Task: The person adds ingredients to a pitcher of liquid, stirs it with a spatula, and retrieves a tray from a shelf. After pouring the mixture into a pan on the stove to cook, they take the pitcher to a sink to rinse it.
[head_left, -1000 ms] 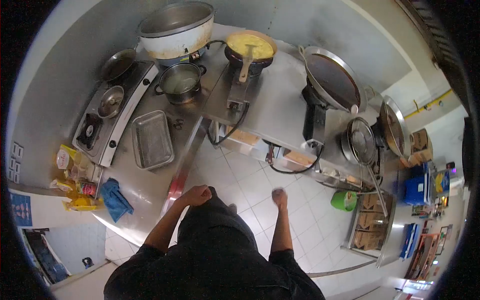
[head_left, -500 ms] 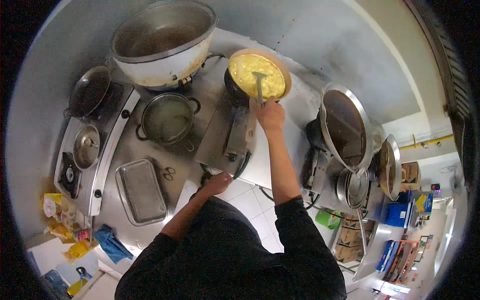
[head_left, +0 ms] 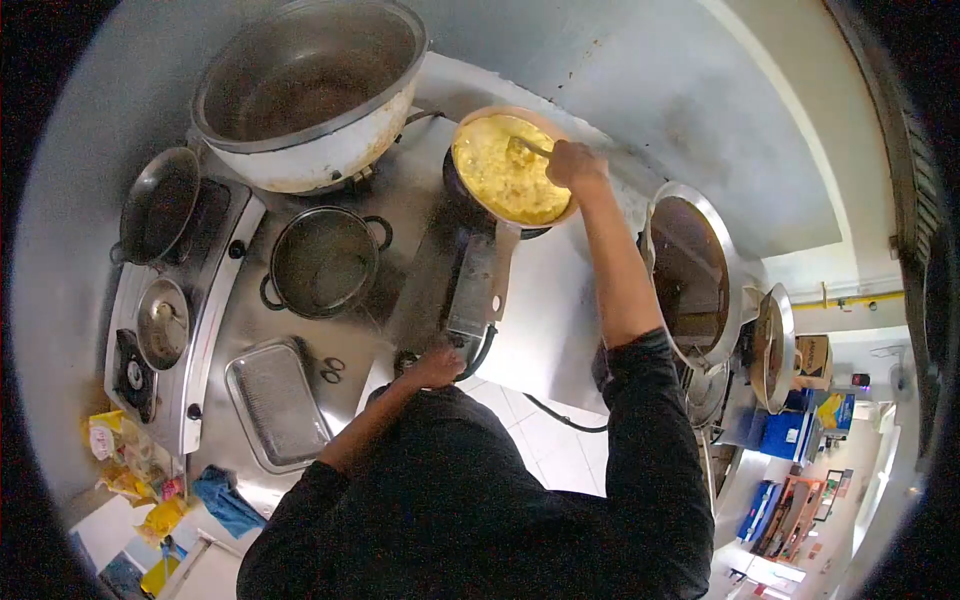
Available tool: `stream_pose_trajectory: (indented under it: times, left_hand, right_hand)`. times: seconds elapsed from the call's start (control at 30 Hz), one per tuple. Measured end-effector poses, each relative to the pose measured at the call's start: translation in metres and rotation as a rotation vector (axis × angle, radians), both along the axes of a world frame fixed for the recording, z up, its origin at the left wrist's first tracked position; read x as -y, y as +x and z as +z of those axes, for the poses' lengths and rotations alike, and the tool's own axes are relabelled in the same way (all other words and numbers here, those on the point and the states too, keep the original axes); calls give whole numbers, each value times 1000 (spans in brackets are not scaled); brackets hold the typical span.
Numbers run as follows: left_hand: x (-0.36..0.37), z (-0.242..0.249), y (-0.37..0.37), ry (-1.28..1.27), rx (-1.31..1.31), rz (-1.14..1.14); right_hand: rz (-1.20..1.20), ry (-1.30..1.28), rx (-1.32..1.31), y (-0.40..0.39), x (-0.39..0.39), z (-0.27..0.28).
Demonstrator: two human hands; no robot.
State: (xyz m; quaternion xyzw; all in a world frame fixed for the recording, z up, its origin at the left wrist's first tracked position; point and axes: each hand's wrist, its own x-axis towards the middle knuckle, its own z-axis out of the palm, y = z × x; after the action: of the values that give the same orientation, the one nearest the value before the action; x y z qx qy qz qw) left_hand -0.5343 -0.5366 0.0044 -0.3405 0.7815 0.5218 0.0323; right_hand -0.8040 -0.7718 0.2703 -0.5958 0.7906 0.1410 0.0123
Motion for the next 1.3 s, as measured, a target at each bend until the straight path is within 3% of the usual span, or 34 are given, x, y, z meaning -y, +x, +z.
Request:
stream_pose_trajectory:
  times: [0.1,0.17,0.3,0.4,0.5,0.7,0.8,0.9,1.07,1.3]
  left_hand:
    - [5,17,-10,200,-210,148]
    - [17,11,-30,269,-277,194]
    - [43,27,-65,268,-433,254]
    - [45,73,-81,658,-466,603]
    - [52,86,-90,813,-502,753]
    - [40,87,-97,694,-671,792]
    - [41,69,-95,695,-739,695]
    - [40,65,-100,681,-813,749]
    - [40,78,-95,697,-702,716]
    - [41,57,-102,575,-698,728]
  right_hand:
    - [55,-93,-11,-19,-29,9]
    - [77,-113,-51,-4,-66,48]
    - [151,-90,-106,-3,-116,83]
    - [197,-127,-92,-2,-145,92]
    - [215,-158,-103,-8,-158,83]
    - [340,-143,-97,-34,-159,20]
    - [228,-68,-34,-26,-154,4]
    - [211,-70,12,-24,-142,-1]
    - [255,-97,-29,-32,-109,-13]
    - [316,-80,-54,-40,-58,-31]
